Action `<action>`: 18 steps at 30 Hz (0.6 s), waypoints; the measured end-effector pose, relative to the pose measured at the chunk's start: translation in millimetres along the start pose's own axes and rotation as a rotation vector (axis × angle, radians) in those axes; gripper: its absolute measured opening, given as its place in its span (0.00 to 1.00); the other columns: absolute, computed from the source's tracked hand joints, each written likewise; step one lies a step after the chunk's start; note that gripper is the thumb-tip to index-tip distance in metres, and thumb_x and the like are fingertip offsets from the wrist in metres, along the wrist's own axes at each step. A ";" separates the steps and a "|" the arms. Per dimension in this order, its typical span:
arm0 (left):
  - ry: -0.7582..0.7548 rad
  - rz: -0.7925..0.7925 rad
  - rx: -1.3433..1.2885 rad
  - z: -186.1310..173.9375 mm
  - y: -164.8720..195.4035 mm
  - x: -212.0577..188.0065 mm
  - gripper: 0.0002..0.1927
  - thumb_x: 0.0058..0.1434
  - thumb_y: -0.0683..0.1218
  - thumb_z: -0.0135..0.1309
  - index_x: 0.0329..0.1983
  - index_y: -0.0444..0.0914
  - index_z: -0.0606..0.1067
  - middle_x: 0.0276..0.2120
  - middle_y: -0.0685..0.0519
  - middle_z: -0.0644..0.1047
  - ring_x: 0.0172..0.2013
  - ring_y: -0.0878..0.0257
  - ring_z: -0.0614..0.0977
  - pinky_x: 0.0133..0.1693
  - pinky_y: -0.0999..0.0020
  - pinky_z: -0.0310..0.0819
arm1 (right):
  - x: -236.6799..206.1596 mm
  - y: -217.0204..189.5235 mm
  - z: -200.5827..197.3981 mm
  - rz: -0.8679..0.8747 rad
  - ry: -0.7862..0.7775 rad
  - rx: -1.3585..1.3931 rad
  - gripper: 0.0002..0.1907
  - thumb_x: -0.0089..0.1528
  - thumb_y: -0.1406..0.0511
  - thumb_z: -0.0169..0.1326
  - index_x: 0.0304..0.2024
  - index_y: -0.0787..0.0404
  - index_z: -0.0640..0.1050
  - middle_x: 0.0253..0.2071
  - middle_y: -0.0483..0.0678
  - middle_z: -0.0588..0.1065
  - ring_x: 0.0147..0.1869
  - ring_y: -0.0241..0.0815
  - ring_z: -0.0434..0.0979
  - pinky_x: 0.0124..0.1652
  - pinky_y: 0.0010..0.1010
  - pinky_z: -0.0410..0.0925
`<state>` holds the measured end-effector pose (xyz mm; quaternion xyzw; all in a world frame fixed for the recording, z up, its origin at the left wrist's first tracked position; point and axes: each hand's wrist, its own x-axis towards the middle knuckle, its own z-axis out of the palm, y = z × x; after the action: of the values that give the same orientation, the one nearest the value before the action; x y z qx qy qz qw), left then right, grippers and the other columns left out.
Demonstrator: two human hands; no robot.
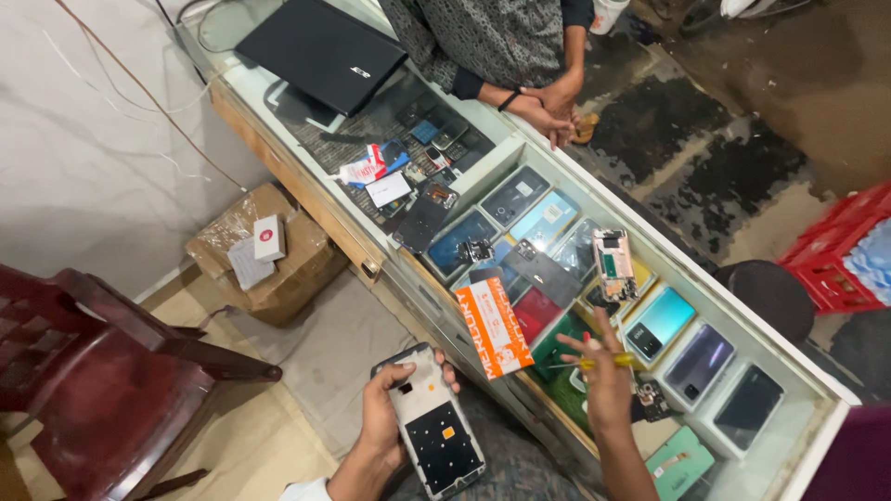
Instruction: The person uses a screwdriver to remove screws from a disassembled mobile phone held in their left hand. They then use tweezers to manipulate small internal components inside the phone chassis. The task occurs at a service counter with various phone parts visible.
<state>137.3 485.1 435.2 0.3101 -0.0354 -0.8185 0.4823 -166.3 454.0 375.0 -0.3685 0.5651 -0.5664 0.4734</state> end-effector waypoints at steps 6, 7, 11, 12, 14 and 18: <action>-0.040 -0.029 0.007 9.3 -14.9 11.7 0.22 0.55 0.53 0.44 0.45 0.34 0.74 0.34 0.44 0.80 0.38 0.52 0.83 0.43 0.59 0.77 | -1.4 3.3 -4.4 0.046 -0.146 -0.108 0.34 0.69 0.58 0.40 0.78 0.55 0.56 0.74 0.59 0.62 0.56 0.49 0.76 0.45 0.36 0.68; -0.046 -0.038 0.003 9.8 -16.4 11.9 0.22 0.55 0.54 0.44 0.45 0.34 0.74 0.34 0.45 0.80 0.38 0.52 0.83 0.43 0.59 0.77 | 3.5 0.7 -10.3 0.122 -0.112 -0.080 0.36 0.71 0.57 0.39 0.82 0.51 0.55 0.71 0.65 0.68 0.54 0.51 0.76 0.43 0.38 0.63; -0.035 -0.045 0.004 7.5 -19.7 17.8 0.23 0.56 0.54 0.44 0.46 0.34 0.74 0.34 0.45 0.79 0.38 0.53 0.82 0.43 0.60 0.77 | 37.4 -13.6 -44.3 0.039 0.111 0.132 0.32 0.70 0.53 0.36 0.75 0.55 0.58 0.64 0.47 0.71 0.57 0.37 0.76 0.53 0.33 0.68; -0.033 -0.042 -0.007 5.7 -21.3 21.8 0.23 0.56 0.54 0.44 0.46 0.34 0.74 0.34 0.45 0.79 0.38 0.53 0.82 0.42 0.60 0.77 | 45.5 -15.7 -53.9 0.005 0.147 0.205 0.31 0.69 0.54 0.38 0.72 0.59 0.62 0.64 0.34 0.71 0.52 0.36 0.76 0.49 0.35 0.69; -0.047 -0.029 -0.042 -1.5 -25.5 30.7 0.23 0.57 0.54 0.44 0.47 0.33 0.74 0.34 0.44 0.79 0.38 0.52 0.82 0.43 0.59 0.77 | 45.1 -9.8 -68.2 -0.006 0.080 0.325 0.31 0.73 0.52 0.38 0.69 0.66 0.68 0.50 0.42 0.73 0.48 0.38 0.74 0.48 0.37 0.69; 0.021 -0.118 -0.099 -19.4 -40.0 69.6 0.25 0.58 0.52 0.44 0.52 0.30 0.73 0.39 0.40 0.80 0.40 0.49 0.83 0.46 0.56 0.79 | 35.2 20.4 -66.5 0.060 -0.054 0.489 0.31 0.78 0.52 0.43 0.60 0.77 0.77 0.33 0.46 0.69 0.40 0.41 0.69 0.45 0.36 0.66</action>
<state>93.3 454.6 372.3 0.2960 0.0283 -0.8431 0.4481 -237.2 441.6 344.7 -0.2410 0.4090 -0.6619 0.5801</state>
